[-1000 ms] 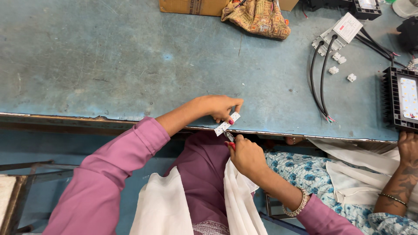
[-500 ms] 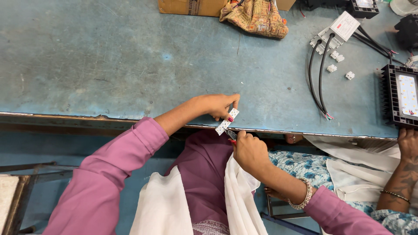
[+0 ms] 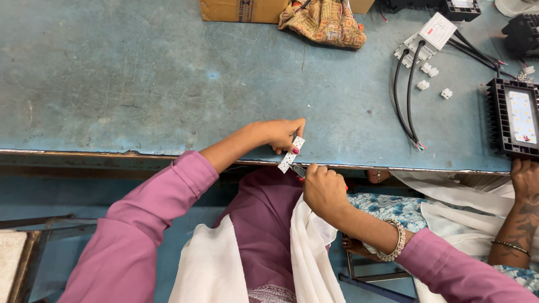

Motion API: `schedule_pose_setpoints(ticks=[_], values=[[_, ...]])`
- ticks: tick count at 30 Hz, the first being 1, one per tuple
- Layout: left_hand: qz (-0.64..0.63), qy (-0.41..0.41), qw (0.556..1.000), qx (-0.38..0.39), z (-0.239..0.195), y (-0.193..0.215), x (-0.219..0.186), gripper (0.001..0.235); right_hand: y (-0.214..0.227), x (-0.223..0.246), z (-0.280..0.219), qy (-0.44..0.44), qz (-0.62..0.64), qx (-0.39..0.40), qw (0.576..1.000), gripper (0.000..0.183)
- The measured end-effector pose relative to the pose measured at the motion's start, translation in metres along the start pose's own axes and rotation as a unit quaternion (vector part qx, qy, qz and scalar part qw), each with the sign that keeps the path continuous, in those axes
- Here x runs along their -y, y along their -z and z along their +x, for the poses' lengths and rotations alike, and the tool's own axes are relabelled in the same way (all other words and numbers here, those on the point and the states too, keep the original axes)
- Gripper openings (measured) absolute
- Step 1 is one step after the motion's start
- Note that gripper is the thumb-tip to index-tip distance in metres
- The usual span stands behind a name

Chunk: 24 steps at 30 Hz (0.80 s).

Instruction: The person uses red-handled pliers to trim small protrusions from a white plastic connector strip. They repeatedly pick up the strip, cut off pieces, and place the trimmed strip on the table. The task is performed at a workbench with other electronic components nearby.

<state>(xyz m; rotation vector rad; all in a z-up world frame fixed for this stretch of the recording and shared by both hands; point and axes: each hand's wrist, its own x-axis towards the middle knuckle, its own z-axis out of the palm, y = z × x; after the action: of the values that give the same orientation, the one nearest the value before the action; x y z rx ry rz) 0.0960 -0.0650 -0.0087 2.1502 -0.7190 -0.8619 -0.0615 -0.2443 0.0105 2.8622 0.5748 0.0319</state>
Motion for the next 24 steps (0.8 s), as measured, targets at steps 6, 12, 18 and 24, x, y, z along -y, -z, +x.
schedule_pose_setpoints(ticks=[6, 12, 18, 24], values=[[-0.019, 0.011, 1.0, -0.009, 0.005, -0.002, 0.002, 0.036, 0.004, -0.001, -0.003, 0.014, -0.101, -0.046, 0.994, 0.008], [-0.016, -0.002, 1.0, -0.015, -0.001, 0.0, -0.001, 0.039, 0.004, -0.003, -0.009, -0.004, -0.092, -0.087, 0.992, 0.016], [-0.044, -0.081, 0.99, -0.104, -0.036, -0.004, -0.004, 0.033, -0.022, -0.025, -0.016, -0.12, 0.341, 0.18, 0.915, 0.03], [0.203, -0.251, 0.94, -0.114, -0.056, -0.005, -0.006, 0.057, -0.041, 0.0, -0.058, -0.18, 0.933, 0.189, 0.249, 0.024]])
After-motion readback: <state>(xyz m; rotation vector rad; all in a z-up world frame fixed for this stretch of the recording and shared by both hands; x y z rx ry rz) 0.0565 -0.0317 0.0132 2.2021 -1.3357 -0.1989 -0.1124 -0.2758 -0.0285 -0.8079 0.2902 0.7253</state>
